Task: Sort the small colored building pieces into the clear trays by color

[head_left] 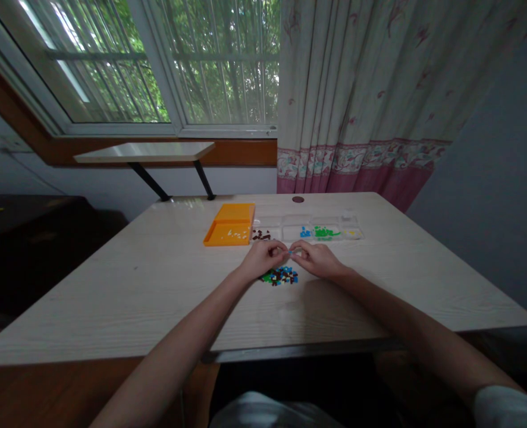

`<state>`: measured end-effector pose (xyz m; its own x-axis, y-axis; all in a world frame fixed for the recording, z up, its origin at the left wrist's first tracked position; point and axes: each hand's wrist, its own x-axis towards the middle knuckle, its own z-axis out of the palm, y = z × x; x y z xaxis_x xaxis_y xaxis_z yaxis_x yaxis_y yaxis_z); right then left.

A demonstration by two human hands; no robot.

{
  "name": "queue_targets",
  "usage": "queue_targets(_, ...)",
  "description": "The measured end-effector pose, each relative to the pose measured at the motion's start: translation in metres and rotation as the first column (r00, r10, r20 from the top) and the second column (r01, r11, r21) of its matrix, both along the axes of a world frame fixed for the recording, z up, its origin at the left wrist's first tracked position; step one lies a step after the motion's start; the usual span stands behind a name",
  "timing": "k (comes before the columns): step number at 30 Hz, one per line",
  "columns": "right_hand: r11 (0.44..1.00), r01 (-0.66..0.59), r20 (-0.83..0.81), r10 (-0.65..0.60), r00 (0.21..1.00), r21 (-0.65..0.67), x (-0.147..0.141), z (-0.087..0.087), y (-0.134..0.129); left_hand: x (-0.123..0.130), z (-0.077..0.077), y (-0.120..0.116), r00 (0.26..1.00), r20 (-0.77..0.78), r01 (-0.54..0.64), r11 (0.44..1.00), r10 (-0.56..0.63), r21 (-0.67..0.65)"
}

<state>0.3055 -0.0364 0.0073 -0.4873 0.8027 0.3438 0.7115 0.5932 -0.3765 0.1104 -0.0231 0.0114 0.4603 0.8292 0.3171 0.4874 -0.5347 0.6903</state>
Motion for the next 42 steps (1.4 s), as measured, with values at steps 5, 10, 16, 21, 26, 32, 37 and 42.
queue_targets(5, 0.999, 0.014, -0.03, -0.013, 0.999, 0.039, 0.0, 0.001, 0.0, -0.001, 0.002, 0.0, 0.998, 0.033, 0.05, 0.997, -0.048, -0.051)
queue_targets(10, 0.994, 0.07, -0.126, -0.058, 0.99, 0.087, 0.005, 0.007, 0.001, -0.02, 0.013, 0.007, 0.987, 0.017, 0.157, 0.966, -0.157, -0.207)
queue_targets(16, 0.971, 0.157, -0.226, -0.114, 0.968, 0.182, 0.018, 0.01, 0.006, -0.052, 0.022, 0.014, 0.957, -0.109, 0.22, 0.916, -0.269, -0.335)
queue_targets(21, 0.946, 0.229, -0.304, -0.154, 0.94, 0.229, 0.024, 0.009, 0.011, -0.048, 0.02, 0.014, 0.942, -0.131, 0.248, 0.905, -0.308, -0.346)
queue_targets(26, 0.935, 0.266, -0.348, -0.174, 0.921, 0.237, 0.026, 0.009, 0.012, -0.042, 0.016, 0.014, 0.927, -0.143, 0.288, 0.904, -0.346, -0.317)
queue_targets(32, 0.922, 0.284, -0.283, -0.207, 0.936, 0.264, 0.029, 0.007, 0.019, -0.04, 0.014, 0.013, 0.918, -0.159, 0.3, 0.898, -0.364, -0.323)
queue_targets(37, 0.891, 0.372, -0.189, -0.331, 0.924, 0.259, 0.034, 0.001, 0.039, -0.037, 0.019, 0.009, 0.925, -0.156, 0.266, 0.882, -0.347, -0.39)
queue_targets(42, 0.871, 0.463, -0.105, -0.451, 0.886, 0.166, 0.034, -0.005, 0.052, -0.037, 0.019, 0.009, 0.926, -0.137, 0.263, 0.861, -0.352, -0.434)
